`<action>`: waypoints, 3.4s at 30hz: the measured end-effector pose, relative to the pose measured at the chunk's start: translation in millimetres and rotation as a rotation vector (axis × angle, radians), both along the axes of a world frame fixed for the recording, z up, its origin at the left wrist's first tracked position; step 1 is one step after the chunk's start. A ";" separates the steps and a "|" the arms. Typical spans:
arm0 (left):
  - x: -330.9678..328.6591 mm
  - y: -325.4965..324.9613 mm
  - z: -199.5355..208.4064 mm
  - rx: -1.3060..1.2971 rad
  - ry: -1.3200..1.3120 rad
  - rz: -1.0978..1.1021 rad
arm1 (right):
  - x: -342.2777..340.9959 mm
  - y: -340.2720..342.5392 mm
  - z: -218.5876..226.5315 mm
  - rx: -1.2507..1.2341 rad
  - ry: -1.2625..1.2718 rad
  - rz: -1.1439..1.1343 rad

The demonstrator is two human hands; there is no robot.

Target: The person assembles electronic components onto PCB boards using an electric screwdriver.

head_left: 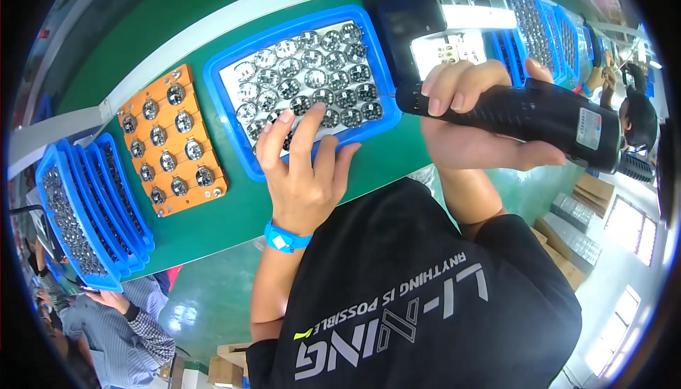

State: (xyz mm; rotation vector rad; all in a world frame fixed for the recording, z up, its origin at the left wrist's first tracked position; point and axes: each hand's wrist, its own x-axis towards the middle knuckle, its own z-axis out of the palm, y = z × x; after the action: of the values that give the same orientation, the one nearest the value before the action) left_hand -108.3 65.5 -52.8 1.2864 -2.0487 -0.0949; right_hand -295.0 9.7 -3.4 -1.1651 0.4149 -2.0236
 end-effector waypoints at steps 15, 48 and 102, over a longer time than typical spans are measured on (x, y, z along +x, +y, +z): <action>-32.5 -35.5 21.8 0.162 0.104 -0.039 | 2.8 6.1 -27.6 0.038 0.190 -0.089; -42.9 -28.9 21.9 0.056 0.033 -0.003 | -10.8 4.8 33.9 0.195 0.168 -0.324; -34.8 -33.8 29.3 0.252 0.099 -0.058 | -39.7 0.2 39.8 0.293 0.021 -0.090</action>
State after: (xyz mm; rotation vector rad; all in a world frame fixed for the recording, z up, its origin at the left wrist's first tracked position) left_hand -143.2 31.7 -23.5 1.3430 -2.0363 -0.4469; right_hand -334.6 9.9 36.4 -1.0026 0.7583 -1.9472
